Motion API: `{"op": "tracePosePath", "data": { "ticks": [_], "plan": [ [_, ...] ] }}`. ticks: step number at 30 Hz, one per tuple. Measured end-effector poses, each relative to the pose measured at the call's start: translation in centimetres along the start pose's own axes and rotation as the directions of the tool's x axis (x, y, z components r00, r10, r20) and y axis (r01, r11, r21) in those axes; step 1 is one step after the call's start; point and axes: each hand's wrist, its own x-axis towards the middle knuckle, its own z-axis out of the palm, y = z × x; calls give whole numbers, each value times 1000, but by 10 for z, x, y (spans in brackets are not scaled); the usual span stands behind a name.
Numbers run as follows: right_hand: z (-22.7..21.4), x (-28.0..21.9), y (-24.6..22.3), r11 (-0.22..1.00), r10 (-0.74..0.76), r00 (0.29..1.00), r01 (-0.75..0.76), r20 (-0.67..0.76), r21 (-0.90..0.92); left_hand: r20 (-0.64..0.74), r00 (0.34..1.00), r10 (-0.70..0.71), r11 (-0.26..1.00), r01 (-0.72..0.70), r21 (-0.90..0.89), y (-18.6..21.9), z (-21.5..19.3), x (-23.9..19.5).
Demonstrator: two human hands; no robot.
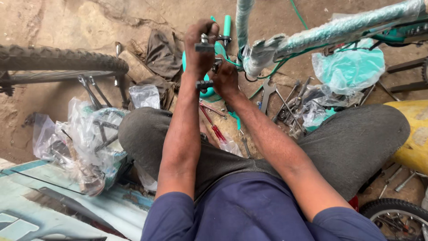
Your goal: The person is sitting on the ground repairing a bicycle. They use a wrench to tighten bolts on the handlebar stem and adjust the brake cable housing.
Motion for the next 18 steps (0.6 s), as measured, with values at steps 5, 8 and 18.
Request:
{"op": "tracePosePath", "data": {
  "ticks": [5, 8, 18],
  "plan": [
    [6, 4, -2, 966, 246, 967, -238, -73, 102, 25, 926, -377, 919, 377, -113, -13, 13, -3],
    [5, 9, -6, 909, 402, 913, -407, 67, 86, -175, 875, -452, 890, 429, -154, -31, 19, -22],
    [-11, 23, -24, 955, 280, 951, -291, 133, 64, 0, 746, -667, 562, 502, -657, -69, 4, -43]
  ]
}}
